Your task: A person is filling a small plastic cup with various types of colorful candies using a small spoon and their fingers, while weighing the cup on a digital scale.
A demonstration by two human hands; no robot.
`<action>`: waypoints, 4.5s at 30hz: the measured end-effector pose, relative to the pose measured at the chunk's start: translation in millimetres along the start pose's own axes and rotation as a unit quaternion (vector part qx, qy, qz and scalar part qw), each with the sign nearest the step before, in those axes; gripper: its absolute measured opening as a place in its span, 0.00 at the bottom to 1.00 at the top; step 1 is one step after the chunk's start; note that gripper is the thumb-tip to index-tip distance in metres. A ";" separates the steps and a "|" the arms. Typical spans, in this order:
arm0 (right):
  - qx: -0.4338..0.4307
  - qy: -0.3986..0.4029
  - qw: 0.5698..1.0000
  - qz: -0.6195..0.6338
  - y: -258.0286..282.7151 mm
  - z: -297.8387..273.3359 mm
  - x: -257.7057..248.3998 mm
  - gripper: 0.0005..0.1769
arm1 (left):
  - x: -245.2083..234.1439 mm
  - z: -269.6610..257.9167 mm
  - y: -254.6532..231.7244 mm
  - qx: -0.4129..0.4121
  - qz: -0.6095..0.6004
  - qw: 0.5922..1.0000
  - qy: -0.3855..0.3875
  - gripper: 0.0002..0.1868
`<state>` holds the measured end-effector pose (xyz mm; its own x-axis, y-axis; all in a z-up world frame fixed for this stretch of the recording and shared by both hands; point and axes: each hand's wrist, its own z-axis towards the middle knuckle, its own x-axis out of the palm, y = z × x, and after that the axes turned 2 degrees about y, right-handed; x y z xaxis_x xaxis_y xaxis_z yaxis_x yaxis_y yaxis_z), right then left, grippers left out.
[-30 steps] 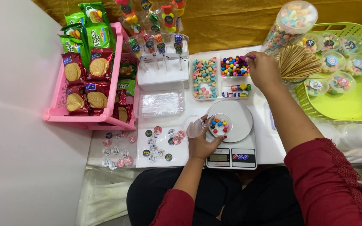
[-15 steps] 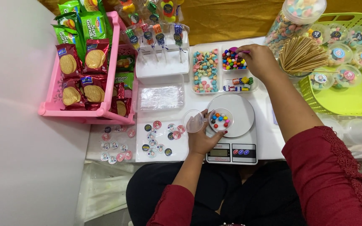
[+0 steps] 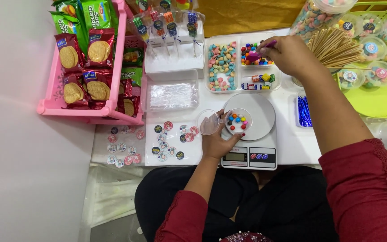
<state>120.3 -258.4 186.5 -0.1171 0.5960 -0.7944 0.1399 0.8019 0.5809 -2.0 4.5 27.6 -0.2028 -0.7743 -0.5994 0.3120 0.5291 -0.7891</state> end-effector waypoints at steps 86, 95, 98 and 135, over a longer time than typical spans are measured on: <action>-0.154 -0.163 0.975 -0.001 -77.7 13.7 49.9 0.11 | -0.2 73.2 8.5 0.063 -0.060 0.994 0.071 0.40; -0.100 -0.149 0.982 0.056 -72.2 20.8 63.3 0.10 | -5.1 73.8 8.6 0.062 -0.075 0.994 0.059 0.41; -0.115 -0.132 0.985 0.009 -61.6 9.1 56.2 0.11 | -4.4 73.6 10.8 0.075 -0.064 0.994 0.047 0.40; -0.048 -0.250 0.964 0.084 -89.5 23.3 58.9 0.07 | 1.8 72.9 18.1 0.094 -0.056 0.994 0.024 0.41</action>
<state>123.8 -296.0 83.6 0.3902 0.6418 -0.6602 0.0219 0.7103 0.7035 71.0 -12.7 22.0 -0.2889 -0.8043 -0.5193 0.4525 0.3633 -0.8144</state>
